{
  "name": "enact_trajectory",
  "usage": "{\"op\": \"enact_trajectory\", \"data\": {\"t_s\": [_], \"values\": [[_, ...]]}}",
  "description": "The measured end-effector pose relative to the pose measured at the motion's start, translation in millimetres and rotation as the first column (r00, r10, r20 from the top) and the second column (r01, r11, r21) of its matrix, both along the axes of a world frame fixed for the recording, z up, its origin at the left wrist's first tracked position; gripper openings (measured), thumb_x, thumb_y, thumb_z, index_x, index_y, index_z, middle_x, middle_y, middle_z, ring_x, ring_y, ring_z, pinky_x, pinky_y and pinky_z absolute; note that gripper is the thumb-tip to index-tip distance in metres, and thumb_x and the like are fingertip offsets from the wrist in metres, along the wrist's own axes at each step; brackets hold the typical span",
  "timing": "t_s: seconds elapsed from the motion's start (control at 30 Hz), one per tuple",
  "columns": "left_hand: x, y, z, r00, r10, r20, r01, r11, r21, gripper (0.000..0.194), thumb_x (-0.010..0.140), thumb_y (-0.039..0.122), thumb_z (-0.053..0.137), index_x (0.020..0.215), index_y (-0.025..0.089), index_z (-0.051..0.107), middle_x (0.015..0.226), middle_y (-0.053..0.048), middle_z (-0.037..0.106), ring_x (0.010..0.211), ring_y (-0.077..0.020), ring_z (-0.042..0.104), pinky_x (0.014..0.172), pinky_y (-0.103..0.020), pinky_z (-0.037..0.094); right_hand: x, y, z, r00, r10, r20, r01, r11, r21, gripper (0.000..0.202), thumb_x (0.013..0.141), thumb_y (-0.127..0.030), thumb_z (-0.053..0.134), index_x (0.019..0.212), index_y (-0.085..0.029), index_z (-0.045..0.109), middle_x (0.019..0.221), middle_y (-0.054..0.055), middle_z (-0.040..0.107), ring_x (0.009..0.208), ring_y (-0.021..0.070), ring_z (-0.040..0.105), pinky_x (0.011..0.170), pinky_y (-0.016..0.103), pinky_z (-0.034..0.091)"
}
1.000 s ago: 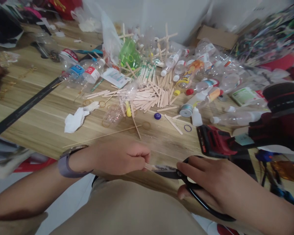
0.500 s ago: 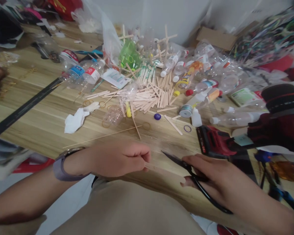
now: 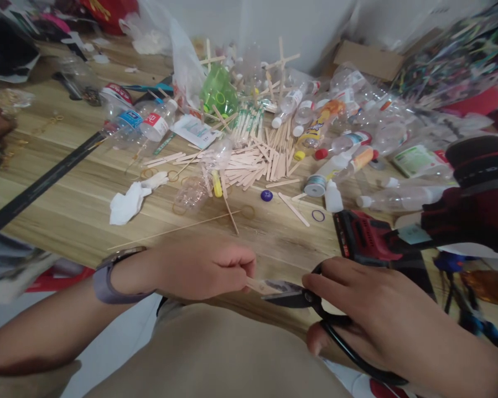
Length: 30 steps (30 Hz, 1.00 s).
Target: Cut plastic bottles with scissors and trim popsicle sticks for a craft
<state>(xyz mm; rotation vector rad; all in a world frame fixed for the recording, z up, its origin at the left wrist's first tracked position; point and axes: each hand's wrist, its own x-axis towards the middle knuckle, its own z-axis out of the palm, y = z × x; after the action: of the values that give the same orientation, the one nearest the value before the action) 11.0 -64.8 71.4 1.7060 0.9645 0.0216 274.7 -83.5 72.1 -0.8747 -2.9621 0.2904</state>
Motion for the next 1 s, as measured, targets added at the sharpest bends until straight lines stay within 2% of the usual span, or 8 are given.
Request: {"op": "enact_trajectory", "data": {"t_s": [0.2, 0.4, 0.47, 0.53, 0.63, 0.7, 0.8, 1.0], "values": [[1, -1, 1.0, 0.999, -0.009, -0.053, 0.011, 1.000, 0.029, 0.016, 0.084, 0.026, 0.048, 0.070, 0.022, 0.053, 0.059, 0.006, 0.048, 0.057, -0.0110, 0.042, 0.051, -0.025, 0.023, 2, -4, -2.1, 1.000, -0.002, 0.009, 0.001, 0.999, 0.034, 0.048, 0.100, -0.056, 0.038, 0.087, -0.018, 0.065, 0.067, 0.003, 0.059, 0.051, 0.0173, 0.059, 0.044, 0.029, 0.038], [-1, -1, 2.4, 0.999, -0.024, -0.028, 0.024, 1.000, -0.008, 0.015, 0.085, 0.027, 0.047, 0.073, 0.022, 0.052, 0.061, 0.006, 0.048, 0.057, -0.0109, 0.043, 0.051, -0.023, 0.027, -1, -8, -6.7, 0.999, -0.021, -0.035, 0.021, 1.000, 0.002, 0.049, 0.103, -0.051, 0.031, 0.080, -0.019, 0.060, 0.062, 0.001, 0.061, 0.048, 0.0151, 0.060, 0.043, 0.027, 0.038], [-1, -3, 4.1, 0.999, -0.030, -0.026, 0.029, 0.999, -0.038, 0.014, 0.085, 0.029, 0.047, 0.073, 0.022, 0.052, 0.061, 0.007, 0.047, 0.057, -0.0109, 0.042, 0.051, -0.023, 0.027, 1, -9, -11.3, 0.999, -0.045, -0.025, 0.043, 0.998, -0.049, 0.048, 0.103, -0.051, 0.031, 0.081, -0.019, 0.060, 0.061, 0.001, 0.061, 0.048, 0.0160, 0.061, 0.043, 0.027, 0.038], [-1, -3, 6.1, 0.999, -0.023, -0.033, 0.021, 0.998, -0.062, 0.014, 0.085, 0.028, 0.047, 0.072, 0.022, 0.051, 0.060, 0.007, 0.046, 0.056, -0.0109, 0.042, 0.050, -0.023, 0.027, 3, -10, -14.7, 0.995, -0.099, -0.008, 0.096, 0.983, -0.154, 0.046, 0.103, -0.050, 0.031, 0.081, -0.020, 0.059, 0.061, 0.001, 0.061, 0.050, 0.0165, 0.062, 0.044, 0.027, 0.039], [-2, -3, 7.4, 0.999, -0.006, -0.032, 0.005, 0.999, -0.040, 0.015, 0.084, 0.027, 0.048, 0.071, 0.022, 0.051, 0.060, 0.007, 0.047, 0.057, -0.0111, 0.043, 0.051, -0.023, 0.027, 6, -8, -12.0, 0.985, -0.173, 0.029, 0.174, 0.950, -0.259, 0.039, 0.103, -0.045, 0.034, 0.085, -0.022, 0.059, 0.068, 0.002, 0.065, 0.061, 0.0174, 0.067, 0.051, 0.025, 0.045], [-3, -1, 6.7, 1.000, -0.003, -0.025, 0.003, 1.000, -0.023, 0.016, 0.084, 0.030, 0.050, 0.070, 0.023, 0.052, 0.059, 0.006, 0.048, 0.057, -0.0118, 0.043, 0.051, -0.024, 0.026, 6, -4, -5.4, 0.984, -0.176, 0.032, 0.179, 0.964, -0.196, 0.036, 0.100, -0.048, 0.039, 0.091, -0.022, 0.062, 0.073, 0.004, 0.066, 0.067, 0.0196, 0.068, 0.055, 0.027, 0.048], [-4, 0, 4.4, 0.999, -0.014, -0.046, 0.014, 1.000, -0.002, 0.016, 0.084, 0.030, 0.049, 0.070, 0.023, 0.053, 0.058, 0.006, 0.048, 0.057, -0.0124, 0.042, 0.051, -0.025, 0.026, 3, 0, 3.7, 0.992, -0.123, 0.010, 0.123, 0.991, -0.058, 0.045, 0.093, -0.062, 0.047, 0.089, -0.020, 0.064, 0.075, 0.007, 0.063, 0.064, 0.0221, 0.066, 0.052, 0.029, 0.048], [-2, 1, 1.6, 0.998, -0.048, -0.046, 0.049, 0.998, 0.035, 0.014, 0.081, 0.025, 0.047, 0.069, 0.022, 0.054, 0.060, 0.006, 0.049, 0.057, -0.0111, 0.042, 0.052, -0.025, 0.025, -2, 0, 3.9, 1.000, -0.010, 0.004, 0.010, 1.000, -0.013, 0.054, 0.094, -0.065, 0.040, 0.087, -0.018, 0.065, 0.065, 0.003, 0.059, 0.053, 0.0193, 0.061, 0.046, 0.029, 0.040]]}}
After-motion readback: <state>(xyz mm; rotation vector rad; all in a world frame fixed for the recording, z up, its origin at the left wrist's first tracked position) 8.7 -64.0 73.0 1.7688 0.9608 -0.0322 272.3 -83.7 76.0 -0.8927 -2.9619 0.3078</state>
